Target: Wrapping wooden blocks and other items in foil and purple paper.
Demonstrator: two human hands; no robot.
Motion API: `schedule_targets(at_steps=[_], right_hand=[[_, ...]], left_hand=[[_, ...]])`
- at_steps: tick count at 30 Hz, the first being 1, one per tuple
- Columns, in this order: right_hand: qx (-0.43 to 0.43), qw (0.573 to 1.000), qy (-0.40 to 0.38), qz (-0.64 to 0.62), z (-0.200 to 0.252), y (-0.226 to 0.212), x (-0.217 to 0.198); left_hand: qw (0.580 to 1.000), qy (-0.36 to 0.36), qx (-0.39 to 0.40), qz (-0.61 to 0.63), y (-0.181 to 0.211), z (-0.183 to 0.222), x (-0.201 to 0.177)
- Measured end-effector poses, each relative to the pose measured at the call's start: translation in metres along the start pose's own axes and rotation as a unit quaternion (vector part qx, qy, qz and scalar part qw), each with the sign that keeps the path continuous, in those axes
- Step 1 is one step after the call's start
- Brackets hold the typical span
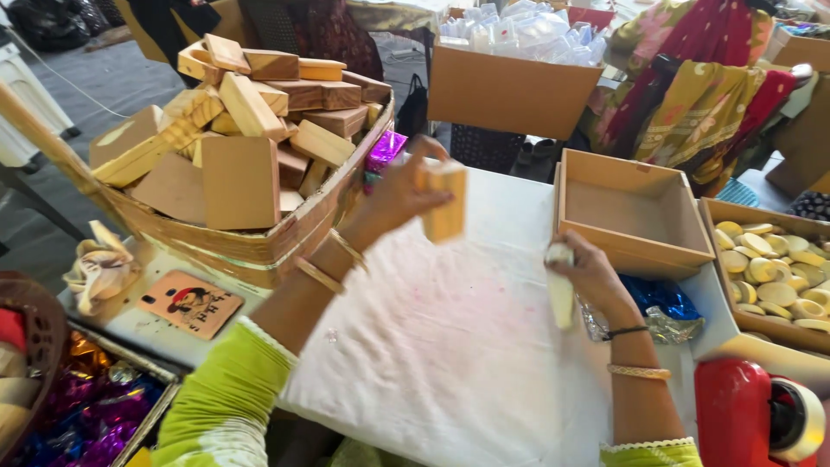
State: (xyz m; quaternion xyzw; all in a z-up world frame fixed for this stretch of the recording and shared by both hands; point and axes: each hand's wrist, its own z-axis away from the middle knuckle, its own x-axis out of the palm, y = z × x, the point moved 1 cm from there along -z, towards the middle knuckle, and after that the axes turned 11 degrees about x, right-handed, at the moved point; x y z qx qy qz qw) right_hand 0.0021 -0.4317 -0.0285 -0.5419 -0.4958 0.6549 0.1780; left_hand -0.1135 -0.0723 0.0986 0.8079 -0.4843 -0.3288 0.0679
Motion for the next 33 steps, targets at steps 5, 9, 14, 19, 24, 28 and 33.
schedule_targets(at_steps=[5,9,14,19,24,28,33], right_hand=[[-0.134,0.94,0.128,-0.288,-0.014,-0.023,0.058],[-0.217,0.914,0.319,0.127,0.044,-0.108,0.096],[-0.109,0.941,0.207,-0.245,0.022,-0.083,0.082],[0.004,0.799,0.085,-0.595,0.011,-0.041,0.122],[0.087,0.808,0.114,-0.572,0.018,-0.044,0.151],[0.015,0.845,0.134,-0.518,0.023,-0.055,0.121],[0.086,0.822,0.082,-0.557,0.019,-0.055,0.104]], left_hand=[[0.984,0.055,-0.134,0.101,-0.009,0.021,0.119],[0.864,0.201,-0.186,0.422,-0.044,0.037,0.216],[0.83,0.176,-0.206,0.487,-0.014,0.037,0.206],[0.91,0.208,-0.126,0.337,-0.045,0.048,0.204],[0.984,0.119,-0.131,-0.016,-0.059,0.065,0.21],[0.97,0.129,-0.121,0.166,0.005,0.053,0.203],[0.926,0.093,-0.184,0.316,0.012,0.055,0.205]])
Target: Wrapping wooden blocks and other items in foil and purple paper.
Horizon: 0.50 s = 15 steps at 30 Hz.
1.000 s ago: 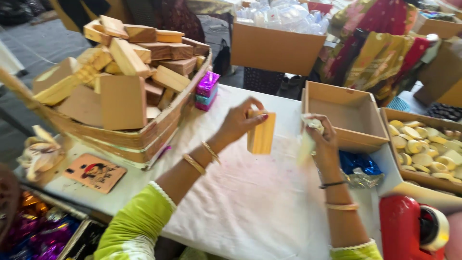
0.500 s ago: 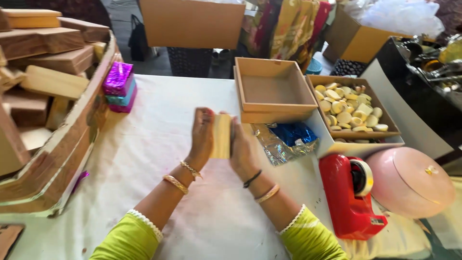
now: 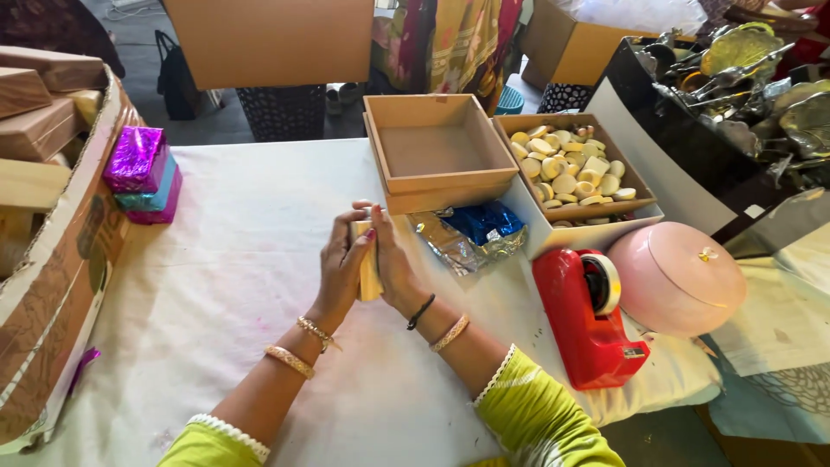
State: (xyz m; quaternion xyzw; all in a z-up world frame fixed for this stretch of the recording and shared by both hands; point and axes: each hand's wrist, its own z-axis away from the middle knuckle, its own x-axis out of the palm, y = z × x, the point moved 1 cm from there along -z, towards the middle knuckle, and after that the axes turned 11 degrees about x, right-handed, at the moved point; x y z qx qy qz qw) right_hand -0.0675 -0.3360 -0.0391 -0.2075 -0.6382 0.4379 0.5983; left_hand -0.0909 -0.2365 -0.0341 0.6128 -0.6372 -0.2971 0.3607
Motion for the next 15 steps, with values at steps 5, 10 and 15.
schedule_targets(at_steps=[5,10,15], right_hand=[[-0.1,0.991,0.079,0.036,-0.018,0.019,-0.022],[-0.085,0.987,0.139,0.003,-0.023,0.013,-0.024],[-0.002,0.993,0.075,0.087,-0.058,0.018,-0.077]], left_hand=[[0.996,0.002,0.003,0.091,-0.034,0.003,-0.004],[0.994,0.048,-0.046,0.084,-0.051,0.001,-0.01],[0.984,0.039,-0.003,0.175,-0.03,-0.003,-0.017]])
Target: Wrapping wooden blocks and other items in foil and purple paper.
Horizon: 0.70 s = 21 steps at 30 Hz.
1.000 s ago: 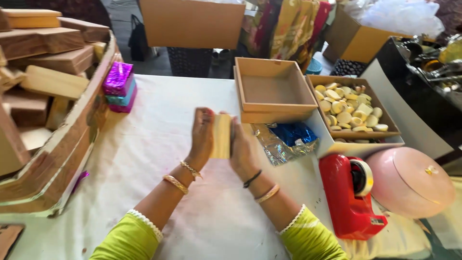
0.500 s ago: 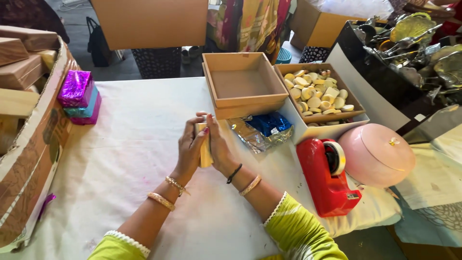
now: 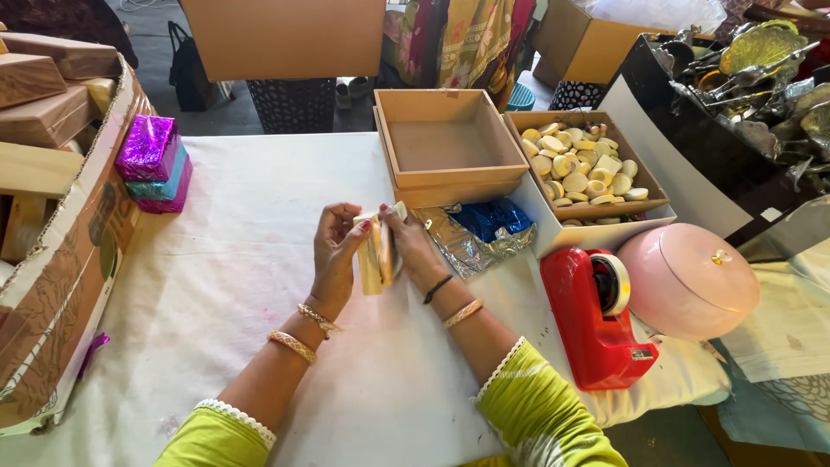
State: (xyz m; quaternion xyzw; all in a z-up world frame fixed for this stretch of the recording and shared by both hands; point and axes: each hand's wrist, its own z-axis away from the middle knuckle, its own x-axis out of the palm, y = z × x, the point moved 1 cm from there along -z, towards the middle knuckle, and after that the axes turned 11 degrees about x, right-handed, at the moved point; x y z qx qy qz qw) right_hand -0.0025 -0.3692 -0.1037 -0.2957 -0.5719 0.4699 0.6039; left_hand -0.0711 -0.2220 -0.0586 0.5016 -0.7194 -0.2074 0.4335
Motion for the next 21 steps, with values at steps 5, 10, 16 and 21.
schedule_targets(at_steps=[5,10,16,21], right_hand=[[-0.055,0.986,0.05,0.152,-0.022,-0.008,-0.032],[-0.051,0.849,0.121,0.512,0.019,-0.058,-0.013],[0.041,0.693,0.025,0.72,0.013,-0.058,-0.027],[0.047,0.917,-0.22,0.33,0.016,-0.055,-0.046]], left_hand=[[1.0,-0.018,-0.001,-0.005,0.006,-0.003,0.005],[0.996,-0.015,0.018,-0.09,-0.005,-0.001,0.002],[0.993,0.076,-0.088,0.026,-0.027,-0.004,-0.025],[0.968,0.122,-0.213,-0.053,-0.049,-0.009,-0.049]])
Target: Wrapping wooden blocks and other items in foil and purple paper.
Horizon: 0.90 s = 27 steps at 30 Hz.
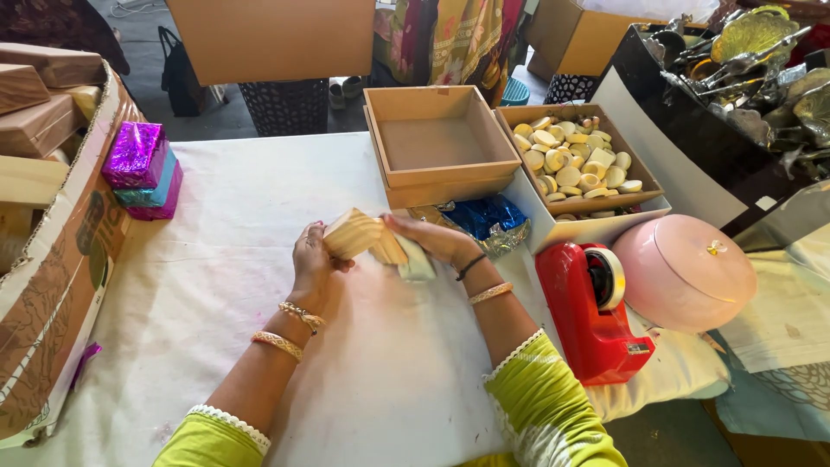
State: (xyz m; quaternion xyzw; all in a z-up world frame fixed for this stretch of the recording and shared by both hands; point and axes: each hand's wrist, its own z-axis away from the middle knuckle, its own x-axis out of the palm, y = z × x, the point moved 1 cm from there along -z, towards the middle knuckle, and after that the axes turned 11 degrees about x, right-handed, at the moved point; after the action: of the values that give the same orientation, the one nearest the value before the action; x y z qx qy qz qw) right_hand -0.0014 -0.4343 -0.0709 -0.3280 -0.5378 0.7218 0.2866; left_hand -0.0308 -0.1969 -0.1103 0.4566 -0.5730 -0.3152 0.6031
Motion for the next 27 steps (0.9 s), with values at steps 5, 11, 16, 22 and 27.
schedule_targets(at_steps=[5,11,16,22,27], right_hand=[[0.075,0.991,-0.08,-0.072,0.004,-0.011,0.016],[0.143,0.987,0.046,-0.054,0.008,-0.027,0.021],[0.122,0.984,0.13,0.017,0.008,-0.026,0.007],[-0.007,0.991,0.086,-0.102,-0.02,0.015,-0.016],[-0.026,0.951,0.053,-0.305,-0.024,0.011,0.002]], left_hand=[[0.994,0.008,-0.008,-0.11,0.015,0.002,-0.004],[0.968,-0.037,0.032,-0.248,0.047,0.023,0.021],[0.839,-0.125,0.25,-0.467,0.037,0.026,0.026],[0.883,-0.105,0.16,-0.429,0.048,0.026,0.026],[0.972,-0.08,0.037,-0.217,0.06,0.026,0.018]])
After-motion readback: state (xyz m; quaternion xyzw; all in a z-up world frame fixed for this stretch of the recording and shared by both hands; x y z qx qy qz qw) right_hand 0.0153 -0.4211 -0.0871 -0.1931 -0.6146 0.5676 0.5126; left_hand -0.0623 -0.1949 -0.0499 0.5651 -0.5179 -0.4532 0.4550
